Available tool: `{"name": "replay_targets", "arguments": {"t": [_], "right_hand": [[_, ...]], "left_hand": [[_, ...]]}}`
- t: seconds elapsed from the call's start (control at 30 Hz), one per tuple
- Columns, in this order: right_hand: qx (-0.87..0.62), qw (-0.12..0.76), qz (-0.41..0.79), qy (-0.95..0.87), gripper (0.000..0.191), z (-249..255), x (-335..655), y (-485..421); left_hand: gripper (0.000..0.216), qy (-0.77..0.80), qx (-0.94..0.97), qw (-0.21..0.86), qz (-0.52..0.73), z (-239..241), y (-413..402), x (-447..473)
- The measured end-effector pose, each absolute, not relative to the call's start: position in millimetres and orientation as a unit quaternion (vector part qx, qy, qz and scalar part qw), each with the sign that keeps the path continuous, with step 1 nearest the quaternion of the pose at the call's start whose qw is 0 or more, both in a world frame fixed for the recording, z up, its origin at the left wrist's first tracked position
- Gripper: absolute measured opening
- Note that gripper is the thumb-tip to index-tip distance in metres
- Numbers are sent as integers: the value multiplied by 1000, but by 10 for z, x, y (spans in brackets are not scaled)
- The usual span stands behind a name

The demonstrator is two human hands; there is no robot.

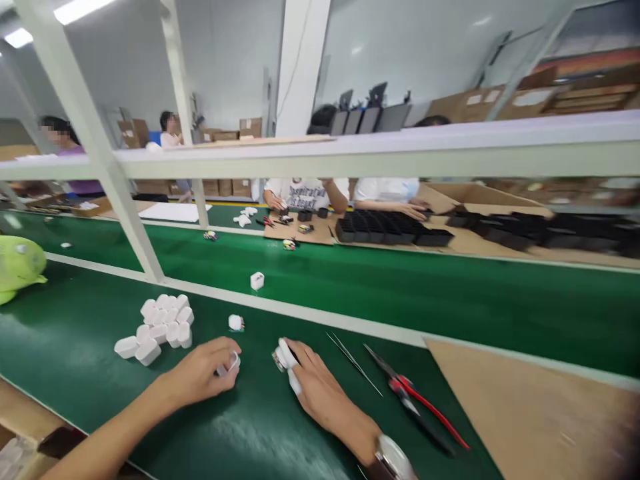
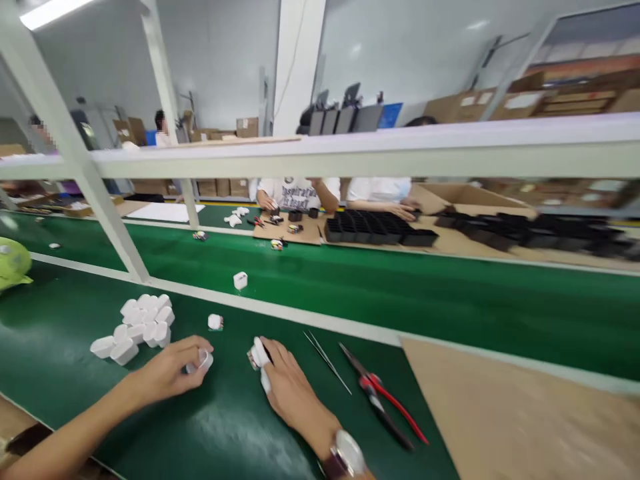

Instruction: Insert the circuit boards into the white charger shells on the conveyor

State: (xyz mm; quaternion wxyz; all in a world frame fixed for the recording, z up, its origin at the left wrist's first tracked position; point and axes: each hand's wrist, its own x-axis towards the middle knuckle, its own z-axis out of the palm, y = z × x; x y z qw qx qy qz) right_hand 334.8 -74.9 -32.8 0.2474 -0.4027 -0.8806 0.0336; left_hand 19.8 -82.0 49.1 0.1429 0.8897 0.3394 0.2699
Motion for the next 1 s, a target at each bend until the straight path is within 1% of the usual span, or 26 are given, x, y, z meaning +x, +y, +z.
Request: {"name": "replay_targets", "arguments": {"t": [0.1,0.17,0.27,0.33,0.4,0.47,0.53,0.67,0.77,0.87,0.93,1.0], "right_hand": [[-416,254,62,-871,53,-248,3301,-786],[-429,275,75,-857,61,-212,3295,-792],[-437,292,86,-846,68,-187,3317,-816],[-430,274,84,-856,63,-189,3333,-828],[-423,236,76,-871,58,-205,3340,-825],[-421,205,69,-881,58,-226,3337,-811],[-425,209,70,-878,58,-246,3333,-794],[-439,281,87,-849,56,-248,3349,-777],[-436,294,90,-846,50,-224,3352,-784],[-436,315,84,-839,46,-214,3314,-801],[-446,344,74,-823,47,-219,3275,-816],[-451,367,63,-811,49,-220,3240,-832]], "left_hand": [[18,296,903,147,273,239,-586,570],[25,292,901,154,280,66,-492,720],[35,318,877,201,298,-87,-447,765],[47,342,855,233,313,-108,-461,712],[65,350,843,255,319,-84,-490,640],[81,352,844,271,302,-36,-521,579],[90,359,848,282,268,17,-548,539],[88,371,851,297,222,61,-578,513],[77,382,842,313,217,-11,-582,534],[67,398,827,311,249,-123,-579,584],[68,404,825,286,274,-160,-572,608],[79,408,827,264,281,-139,-555,602]]}}
